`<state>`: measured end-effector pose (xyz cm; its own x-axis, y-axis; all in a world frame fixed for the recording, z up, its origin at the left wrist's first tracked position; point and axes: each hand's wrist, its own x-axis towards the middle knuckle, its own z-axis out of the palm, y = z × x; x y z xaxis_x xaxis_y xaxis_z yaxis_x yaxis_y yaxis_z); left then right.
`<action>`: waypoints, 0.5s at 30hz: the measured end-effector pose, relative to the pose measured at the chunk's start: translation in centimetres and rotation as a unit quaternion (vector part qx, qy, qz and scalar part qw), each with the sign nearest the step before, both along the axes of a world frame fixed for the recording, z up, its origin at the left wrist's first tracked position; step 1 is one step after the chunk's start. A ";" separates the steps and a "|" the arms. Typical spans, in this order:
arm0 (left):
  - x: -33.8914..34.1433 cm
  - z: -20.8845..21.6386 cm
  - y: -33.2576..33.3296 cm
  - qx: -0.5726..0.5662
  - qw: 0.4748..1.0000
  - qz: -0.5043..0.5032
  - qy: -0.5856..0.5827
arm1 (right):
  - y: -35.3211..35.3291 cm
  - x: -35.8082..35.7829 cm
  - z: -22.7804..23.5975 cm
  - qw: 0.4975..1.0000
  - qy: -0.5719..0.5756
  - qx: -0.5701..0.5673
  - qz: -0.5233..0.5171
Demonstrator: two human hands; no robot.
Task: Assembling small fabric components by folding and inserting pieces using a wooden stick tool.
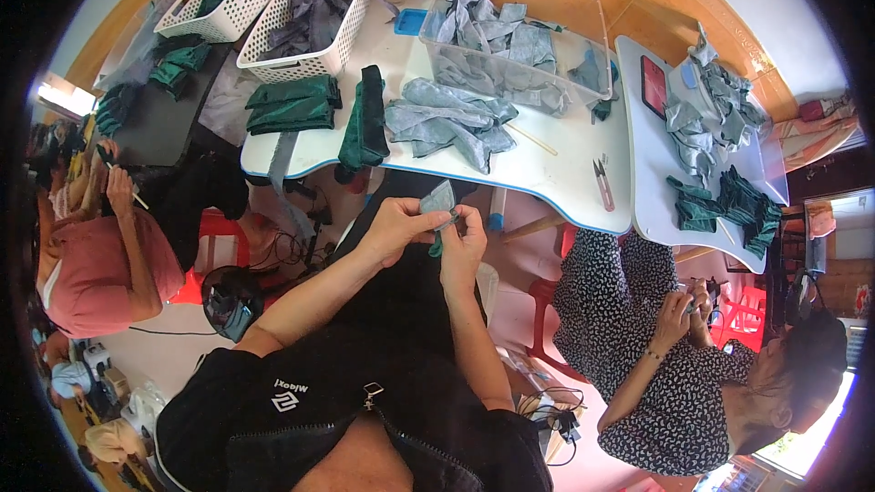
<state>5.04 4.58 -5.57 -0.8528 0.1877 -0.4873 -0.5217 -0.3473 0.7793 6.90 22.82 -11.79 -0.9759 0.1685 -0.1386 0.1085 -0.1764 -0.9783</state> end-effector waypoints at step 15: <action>3.4 -1.8 2.7 0.034 0.998 0.002 0.057 | -1.1 0.4 2.1 0.994 0.052 0.088 -0.034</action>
<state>8.45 7.23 -7.39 -0.9029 0.2143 -0.3725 -0.4291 -0.4029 0.8084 7.33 21.75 -9.74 -0.9687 0.2481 -0.0011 -0.0003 -0.0056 -1.0000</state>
